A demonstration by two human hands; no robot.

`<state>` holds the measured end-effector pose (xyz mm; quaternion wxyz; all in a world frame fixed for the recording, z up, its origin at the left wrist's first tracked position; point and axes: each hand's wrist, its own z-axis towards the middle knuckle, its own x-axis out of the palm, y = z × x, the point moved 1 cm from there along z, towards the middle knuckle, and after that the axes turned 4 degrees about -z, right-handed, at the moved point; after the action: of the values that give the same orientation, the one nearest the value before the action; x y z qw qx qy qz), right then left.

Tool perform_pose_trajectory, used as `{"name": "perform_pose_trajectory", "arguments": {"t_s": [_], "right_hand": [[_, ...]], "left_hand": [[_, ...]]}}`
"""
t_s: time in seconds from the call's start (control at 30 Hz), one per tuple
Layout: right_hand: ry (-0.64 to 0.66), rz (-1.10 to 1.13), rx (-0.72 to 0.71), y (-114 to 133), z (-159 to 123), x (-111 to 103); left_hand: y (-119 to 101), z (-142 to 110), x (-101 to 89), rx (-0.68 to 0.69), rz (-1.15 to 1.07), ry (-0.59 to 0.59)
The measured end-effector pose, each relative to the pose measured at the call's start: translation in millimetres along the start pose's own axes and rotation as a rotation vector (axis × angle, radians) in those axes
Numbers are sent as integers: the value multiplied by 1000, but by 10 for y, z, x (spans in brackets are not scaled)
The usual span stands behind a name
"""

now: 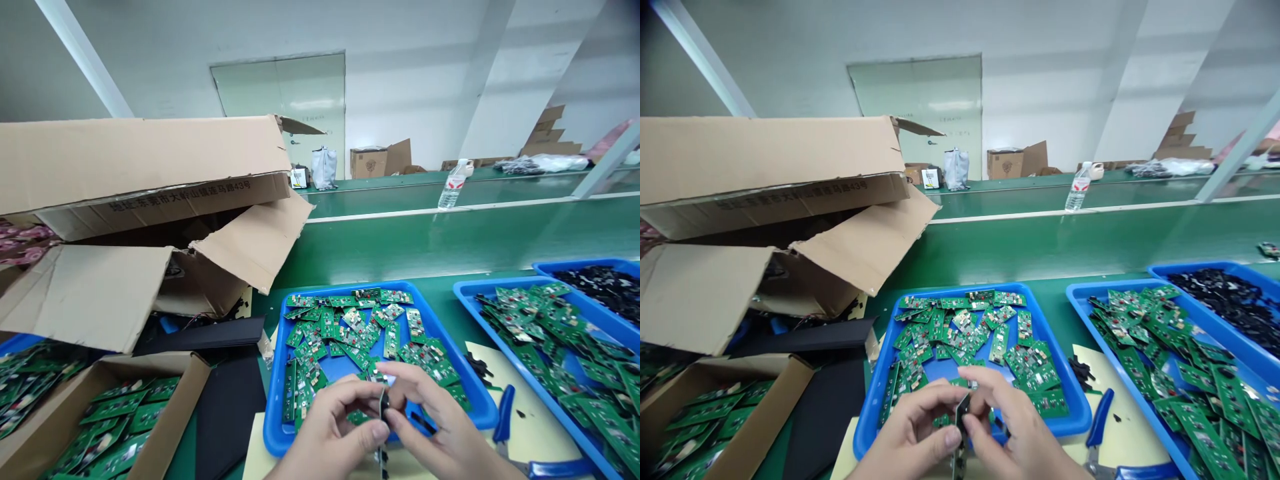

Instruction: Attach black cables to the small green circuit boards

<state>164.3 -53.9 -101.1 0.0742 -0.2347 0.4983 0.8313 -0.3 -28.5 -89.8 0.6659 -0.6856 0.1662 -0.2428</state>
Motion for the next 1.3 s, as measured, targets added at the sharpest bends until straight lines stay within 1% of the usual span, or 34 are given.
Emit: {"name": "perform_pose_trajectory", "arguments": {"t_s": [0.1,0.2,0.4,0.53,0.77,0.9,0.97,1.03,1.1,1.17,1.3], "right_hand": [[-42,-151,-45,-11,20,19],[-71,-232,-67,-1,37,44],[-95,-300,-66,11,65,60],[-93,-309,-71,8,68,57],[15,-263,51,-30,55,8],[5,-276,70,-67,41,-18],[-6,-279,62,-88,35,-24],[-39,-294,42,-111,25,-31],[-71,-323,22,-133,13,-41],[-66,-333,20,-148,4,-54],[-63,-318,45,-134,12,-96]], "left_hand": [[-61,30,20,-5,197,68],[-65,46,32,-9,309,106],[24,43,44,21,347,62],[40,34,48,45,356,55],[93,35,66,105,365,1],[95,20,33,21,252,-116],[85,16,14,-6,199,-149],[83,14,8,-42,132,-154],[93,11,15,-114,16,-153],[104,4,31,-177,-76,-148],[92,1,58,-205,-134,-125]]}}
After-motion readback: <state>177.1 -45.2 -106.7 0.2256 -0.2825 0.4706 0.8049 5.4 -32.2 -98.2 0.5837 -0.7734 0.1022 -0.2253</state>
